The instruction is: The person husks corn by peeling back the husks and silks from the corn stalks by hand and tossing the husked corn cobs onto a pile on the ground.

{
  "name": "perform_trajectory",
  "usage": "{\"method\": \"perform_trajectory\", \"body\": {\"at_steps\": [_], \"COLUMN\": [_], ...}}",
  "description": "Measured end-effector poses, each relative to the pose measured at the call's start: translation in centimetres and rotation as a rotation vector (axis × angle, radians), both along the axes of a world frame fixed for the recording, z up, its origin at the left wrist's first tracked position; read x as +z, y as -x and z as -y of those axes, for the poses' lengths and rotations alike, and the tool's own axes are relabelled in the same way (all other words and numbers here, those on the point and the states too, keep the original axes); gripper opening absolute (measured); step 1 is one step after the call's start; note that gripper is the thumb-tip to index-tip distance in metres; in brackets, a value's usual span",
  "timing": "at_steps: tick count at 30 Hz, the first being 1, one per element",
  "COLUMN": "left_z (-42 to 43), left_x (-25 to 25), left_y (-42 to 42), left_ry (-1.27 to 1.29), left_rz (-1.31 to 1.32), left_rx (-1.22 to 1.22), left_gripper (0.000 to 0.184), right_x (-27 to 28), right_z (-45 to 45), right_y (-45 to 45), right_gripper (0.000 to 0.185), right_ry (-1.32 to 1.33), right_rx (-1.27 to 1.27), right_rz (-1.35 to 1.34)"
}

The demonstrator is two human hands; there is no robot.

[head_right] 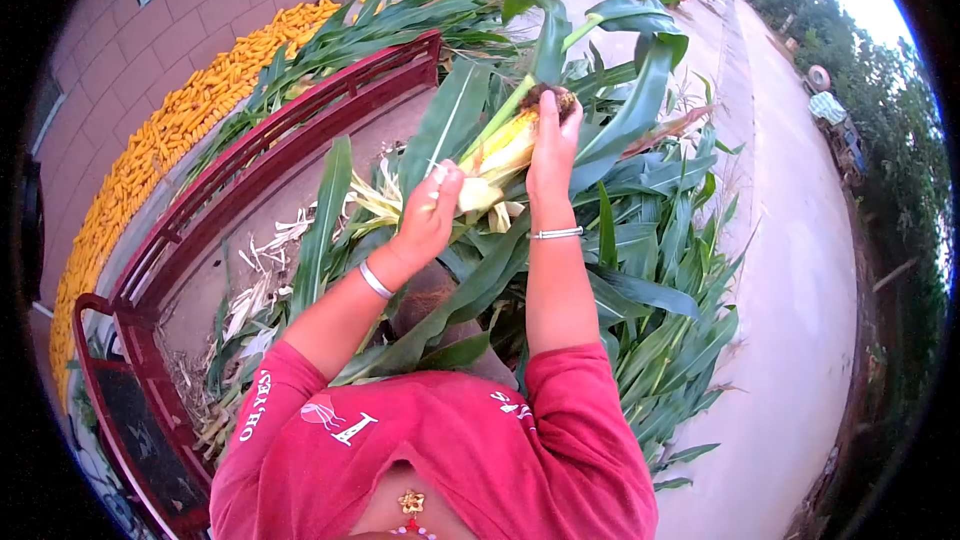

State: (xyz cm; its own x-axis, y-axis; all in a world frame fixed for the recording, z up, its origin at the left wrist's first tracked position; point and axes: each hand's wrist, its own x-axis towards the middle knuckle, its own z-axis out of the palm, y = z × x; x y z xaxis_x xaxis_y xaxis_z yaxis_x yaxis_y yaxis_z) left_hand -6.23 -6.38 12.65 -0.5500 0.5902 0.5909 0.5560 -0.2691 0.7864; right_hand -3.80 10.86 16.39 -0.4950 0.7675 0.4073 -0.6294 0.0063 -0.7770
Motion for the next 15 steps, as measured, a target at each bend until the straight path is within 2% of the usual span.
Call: {"method": "perform_trajectory", "body": {"at_steps": [2, 3, 4, 6, 10, 12, 13, 15], "left_z": [-0.2, -0.4, -0.4, -0.1, 5.0, 7.6, 7.4, 7.3], "left_x": [-0.8, -0.4, -0.7, -1.7, -3.9, -4.1, -4.2, -4.7], "left_y": [-0.2, -0.9, -1.0, -1.6, -2.5, -3.0, -2.6, -2.5], "left_ry": [-0.049, -0.11, -0.106, 0.04, 0.093, 0.254, 0.256, 0.171], "left_rz": [0.107, 0.159, 0.162, 0.27, 0.231, 0.078, 0.079, -0.226], "left_rx": [0.068, 0.064, 0.064, 0.085, -0.002, -0.022, -0.024, -0.078], "left_gripper": [0.028, 0.032, 0.032, 0.033, 0.032, 0.026, 0.026, 0.019], "right_x": [-0.6, -2.2, -3.2, -4.6, -4.9, -5.0, -5.2, -6.0], "right_z": [2.1, 2.2, 1.8, 1.2, 0.7, 1.2, 1.1, 1.1], "right_y": [-0.8, -0.4, -0.2, 0.1, 0.4, 0.5, 0.9, 0.8], "right_gripper": [0.06, 0.077, 0.077, 0.078, 0.073, 0.076, 0.078, 0.084], "right_ry": [0.036, -0.054, -0.05, 0.133, 0.072, 0.09, 0.055, 0.04], "right_rx": [-0.176, -0.273, -0.273, -0.15, -0.133, -0.162, -0.163, -0.138], "right_rz": [0.247, 0.326, 0.329, 0.086, 0.023, 0.106, 0.077, 0.08]}}
